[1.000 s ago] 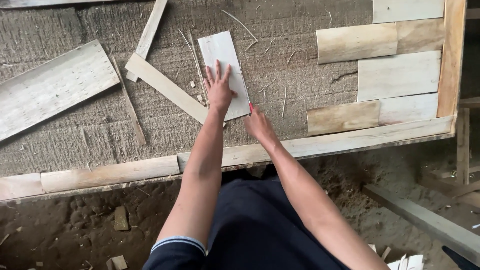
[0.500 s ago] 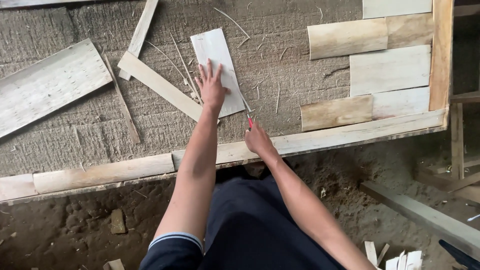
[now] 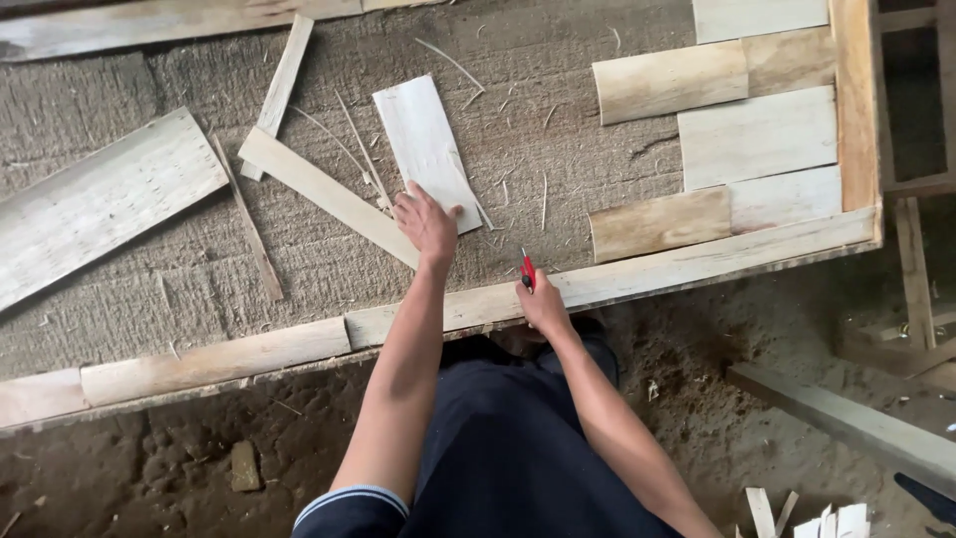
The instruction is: The person uses a red utility knife to score and cut several rectangular wooden planks on a workbench. They repeatedly position, score, and break the planks into smaller pieces, then place the cut pieces aside on the bench.
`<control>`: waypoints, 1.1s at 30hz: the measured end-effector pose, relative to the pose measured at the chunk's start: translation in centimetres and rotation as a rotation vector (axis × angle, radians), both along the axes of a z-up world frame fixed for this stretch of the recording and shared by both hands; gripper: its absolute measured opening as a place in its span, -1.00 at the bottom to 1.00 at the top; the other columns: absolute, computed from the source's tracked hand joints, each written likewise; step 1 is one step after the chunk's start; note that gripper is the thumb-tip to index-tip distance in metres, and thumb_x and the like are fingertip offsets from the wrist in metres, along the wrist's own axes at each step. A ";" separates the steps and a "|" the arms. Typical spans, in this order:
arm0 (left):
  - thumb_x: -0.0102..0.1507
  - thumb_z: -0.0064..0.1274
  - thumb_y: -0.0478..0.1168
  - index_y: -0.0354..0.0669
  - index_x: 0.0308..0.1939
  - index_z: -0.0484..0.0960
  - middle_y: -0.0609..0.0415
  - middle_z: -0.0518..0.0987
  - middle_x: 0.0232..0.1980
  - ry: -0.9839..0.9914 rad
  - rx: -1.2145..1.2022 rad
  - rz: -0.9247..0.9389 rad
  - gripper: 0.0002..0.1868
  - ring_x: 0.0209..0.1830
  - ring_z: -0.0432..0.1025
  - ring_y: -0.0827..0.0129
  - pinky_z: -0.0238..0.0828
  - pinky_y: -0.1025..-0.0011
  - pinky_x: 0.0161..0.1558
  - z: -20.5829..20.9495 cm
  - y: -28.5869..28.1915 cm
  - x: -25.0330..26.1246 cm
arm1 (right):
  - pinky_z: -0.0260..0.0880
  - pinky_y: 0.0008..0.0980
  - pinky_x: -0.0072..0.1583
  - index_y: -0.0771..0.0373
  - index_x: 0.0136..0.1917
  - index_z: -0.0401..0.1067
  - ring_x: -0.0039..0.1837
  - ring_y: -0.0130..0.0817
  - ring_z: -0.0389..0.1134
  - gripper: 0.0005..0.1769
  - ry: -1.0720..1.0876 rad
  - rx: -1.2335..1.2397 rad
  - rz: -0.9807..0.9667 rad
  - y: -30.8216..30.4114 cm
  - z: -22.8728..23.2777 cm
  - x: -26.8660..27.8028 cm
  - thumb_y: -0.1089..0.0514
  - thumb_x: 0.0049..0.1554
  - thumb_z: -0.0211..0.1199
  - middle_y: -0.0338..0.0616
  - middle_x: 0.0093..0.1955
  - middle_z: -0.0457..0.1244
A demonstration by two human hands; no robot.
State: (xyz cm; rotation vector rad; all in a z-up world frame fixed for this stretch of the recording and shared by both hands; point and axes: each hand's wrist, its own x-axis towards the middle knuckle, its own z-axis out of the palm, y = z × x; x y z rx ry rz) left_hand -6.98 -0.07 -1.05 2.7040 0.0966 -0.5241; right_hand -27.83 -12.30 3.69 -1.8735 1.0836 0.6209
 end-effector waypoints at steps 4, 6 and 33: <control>0.04 0.52 -0.10 -0.24 0.54 0.06 -0.39 0.19 0.30 0.029 -0.112 0.097 0.16 0.29 0.25 -0.22 0.23 -0.04 0.32 2.1 -0.1 0.3 | 0.47 -0.16 -0.13 0.18 -0.01 0.31 -0.33 -0.08 0.45 -0.68 -0.049 0.008 -0.043 -0.6 1.1 -0.4 -0.10 0.15 0.10 0.11 -0.24 0.39; -0.06 0.58 -0.29 -0.23 0.45 0.10 -0.35 0.21 0.25 -0.109 -0.274 0.195 0.16 0.29 0.26 -0.37 0.26 -0.18 0.33 -1.8 0.4 2.0 | 0.47 -0.20 -0.22 0.21 -0.08 0.33 -0.41 -0.14 0.43 -0.72 -0.118 0.016 -0.071 -0.9 2.3 0.3 -0.05 0.14 0.15 0.03 -0.33 0.38; 0.09 0.32 -0.39 -0.03 0.15 0.64 -0.03 0.58 0.09 -0.204 -1.035 -0.386 -0.46 0.09 0.52 -0.03 0.52 0.05 0.07 4.9 -10.1 -9.0 | 0.38 -0.03 -0.04 0.10 0.02 0.39 -0.07 0.00 0.43 -0.71 -0.551 -0.194 -0.114 -9.4 3.3 8.9 0.09 -0.01 0.26 -0.03 -0.19 0.33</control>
